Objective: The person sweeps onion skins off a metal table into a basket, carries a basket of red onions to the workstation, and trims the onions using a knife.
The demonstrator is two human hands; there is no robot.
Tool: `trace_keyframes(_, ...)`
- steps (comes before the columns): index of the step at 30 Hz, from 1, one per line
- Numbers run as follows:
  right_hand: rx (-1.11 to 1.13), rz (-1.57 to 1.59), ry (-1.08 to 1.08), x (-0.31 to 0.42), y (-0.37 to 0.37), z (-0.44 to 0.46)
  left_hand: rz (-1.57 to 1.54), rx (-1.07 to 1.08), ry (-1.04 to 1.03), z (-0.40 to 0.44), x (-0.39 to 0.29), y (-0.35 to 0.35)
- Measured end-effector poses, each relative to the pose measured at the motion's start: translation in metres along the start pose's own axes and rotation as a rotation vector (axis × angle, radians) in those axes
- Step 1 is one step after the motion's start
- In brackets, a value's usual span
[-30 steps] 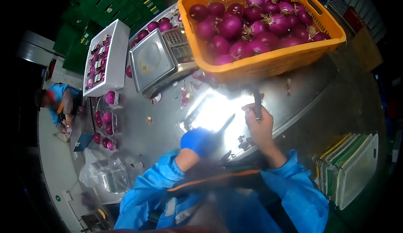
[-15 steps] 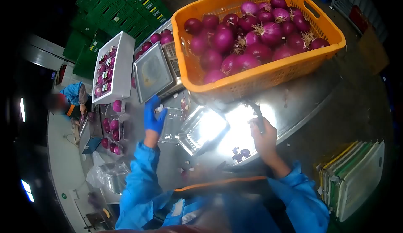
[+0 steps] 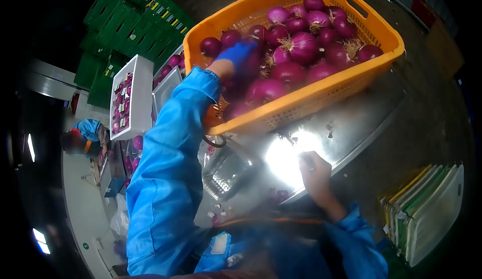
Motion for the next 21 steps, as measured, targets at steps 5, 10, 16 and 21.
trace_keyframes(5,-0.022,0.067,0.026,0.005,0.008,0.004,-0.430,-0.113,0.091,-0.025,0.008,0.025)
trace_keyframes(10,-0.021,-0.013,0.151,0.057,0.005,0.027,-1.355,-0.151,0.190,-0.094,-0.045,0.101)
trace_keyframes(16,0.066,-0.377,0.672,0.136,-0.016,0.024,-1.650,-0.109,0.206,-0.185,-0.125,0.114)
trace_keyframes(21,0.075,-0.538,0.806,0.135,-0.025,0.010,-1.711,0.004,0.236,-0.226,-0.156,0.105)
Point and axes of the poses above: each hand's wrist, its own z-axis towards the middle knuckle, its own y-axis out of the back of the hand, x = y × z, the point moved 4 cm from there along z, towards the middle knuckle, and after that the axes turned 15 degrees about z, right-handed, at the moved point
